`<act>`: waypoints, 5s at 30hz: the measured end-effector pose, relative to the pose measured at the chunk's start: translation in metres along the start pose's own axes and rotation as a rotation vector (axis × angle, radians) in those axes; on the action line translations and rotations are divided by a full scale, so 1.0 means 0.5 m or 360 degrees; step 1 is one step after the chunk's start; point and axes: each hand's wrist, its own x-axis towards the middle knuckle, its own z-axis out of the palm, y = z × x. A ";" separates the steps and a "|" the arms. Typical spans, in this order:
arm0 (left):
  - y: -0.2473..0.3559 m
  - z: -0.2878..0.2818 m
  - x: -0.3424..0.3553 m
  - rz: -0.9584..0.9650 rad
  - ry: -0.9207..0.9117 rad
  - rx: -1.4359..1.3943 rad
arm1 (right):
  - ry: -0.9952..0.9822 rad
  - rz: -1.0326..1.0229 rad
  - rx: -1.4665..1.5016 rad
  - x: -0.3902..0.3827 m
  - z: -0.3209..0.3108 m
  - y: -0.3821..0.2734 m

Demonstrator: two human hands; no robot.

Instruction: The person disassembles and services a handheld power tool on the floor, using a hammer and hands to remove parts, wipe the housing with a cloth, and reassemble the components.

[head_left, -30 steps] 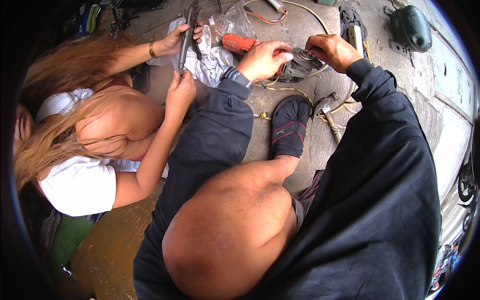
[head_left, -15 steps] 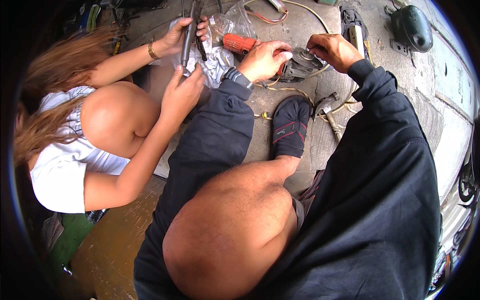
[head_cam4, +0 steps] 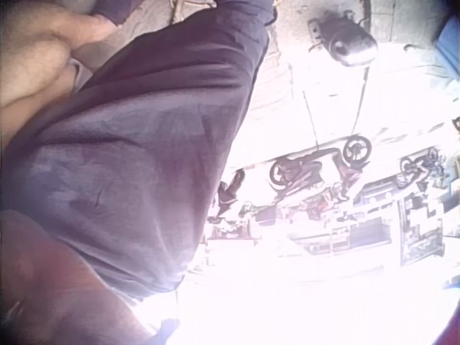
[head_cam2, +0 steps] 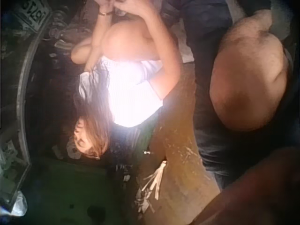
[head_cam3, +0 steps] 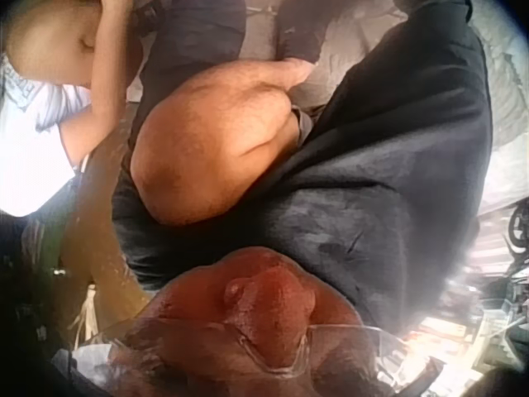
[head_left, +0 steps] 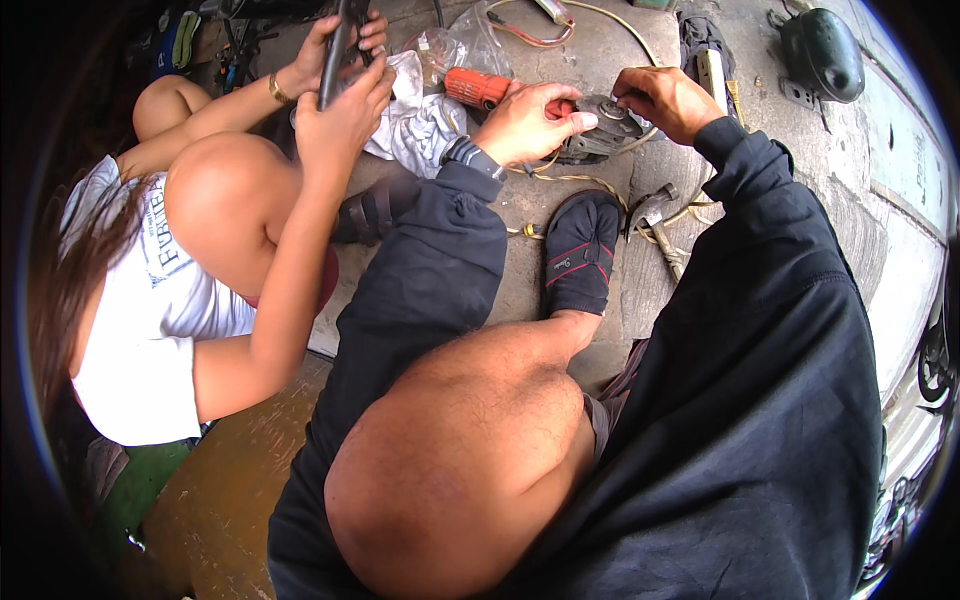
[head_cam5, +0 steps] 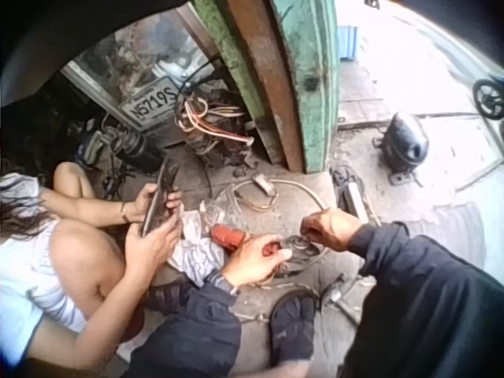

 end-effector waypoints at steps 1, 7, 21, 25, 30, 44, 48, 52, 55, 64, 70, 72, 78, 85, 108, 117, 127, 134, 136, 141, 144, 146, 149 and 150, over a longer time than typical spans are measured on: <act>-0.009 0.004 0.002 -0.0004 -0.0007 -0.0060 | 0.0000 0.0002 0.0002 0.001 0.002 0.001; -0.060 0.035 0.024 0.0078 0.0015 -0.0374 | 0.0029 0.0032 0.0016 -0.008 -0.002 -0.007; -0.032 0.015 0.017 -0.0052 -0.0076 -0.0430 | 0.0014 -0.0048 -0.0056 -0.006 -0.003 -0.010; -0.032 0.019 0.016 -0.0074 -0.0015 -0.0411 | 0.0025 -0.0060 -0.0090 -0.007 -0.001 -0.004; -0.028 0.015 0.014 -0.0101 0.0019 -0.0340 | 0.0038 -0.0056 -0.0093 -0.006 0.001 -0.004; -0.014 0.009 0.012 -0.0019 -0.0016 -0.0192 | 0.0053 -0.0034 -0.0092 -0.009 0.000 -0.004; -0.032 0.013 0.004 0.0024 0.0027 -0.0399 | 0.0061 -0.0075 -0.0126 -0.001 0.000 -0.017; -0.027 0.015 0.012 0.0025 -0.0036 -0.0457 | 0.0066 -0.0050 -0.0097 -0.011 0.000 -0.007; -0.025 0.014 0.008 0.0015 -0.0010 -0.0485 | 0.0057 -0.0042 -0.0091 -0.009 0.003 -0.006; -0.013 0.004 0.009 0.0020 0.0036 -0.0333 | 0.0048 -0.0021 -0.0072 -0.007 0.003 -0.006; -0.004 0.002 0.005 0.0055 0.0067 -0.0200 | 0.0037 -0.0012 -0.0062 -0.006 -0.002 -0.013; 0.001 0.002 0.007 0.0078 0.0076 -0.0149 | 0.0038 -0.0026 -0.0059 -0.005 -0.002 -0.013; 0.012 0.007 0.017 0.0082 0.0073 -0.0013 | 0.0032 -0.0071 -0.0077 -0.002 -0.004 -0.014; 0.024 0.000 0.010 0.0082 0.0081 0.0061 | -0.0003 -0.0083 -0.0088 -0.001 -0.006 -0.018; -0.020 0.009 0.002 0.0198 0.0170 0.0236 | -0.0041 0.0122 -0.0142 0.003 -0.003 -0.001; -0.014 0.002 -0.020 0.0046 0.0024 -0.0415 | 0.0625 0.0890 0.0366 -0.129 0.064 -0.011; -0.058 0.033 -0.098 0.0405 0.0278 -0.0137 | 0.0667 0.1290 0.2124 -0.100 0.140 -0.144; -0.057 -0.023 -0.077 0.0463 0.0137 0.0502 | 0.0580 0.1163 0.1940 -0.089 0.107 -0.104; -0.067 -0.025 -0.052 0.0461 0.0225 0.0680 | 0.0571 0.1114 0.1884 -0.081 0.091 -0.079; -0.106 -0.029 0.002 0.0413 0.0193 0.0722 | 0.0437 0.0952 0.1740 -0.057 0.066 -0.043; -0.101 -0.031 0.012 0.0348 0.0201 0.0642 | 0.0477 0.0928 0.1685 -0.048 0.058 -0.028; -0.089 -0.030 0.011 0.0312 0.0330 0.0558 | 0.0576 0.0926 0.1673 -0.042 0.055 -0.018; -0.071 -0.021 0.011 0.0310 0.0562 0.0567 | 0.0874 0.0985 0.1856 -0.025 0.058 -0.022; -0.058 -0.020 0.011 0.0247 0.0562 0.0565 | 0.0913 0.0993 0.1875 -0.024 0.063 -0.010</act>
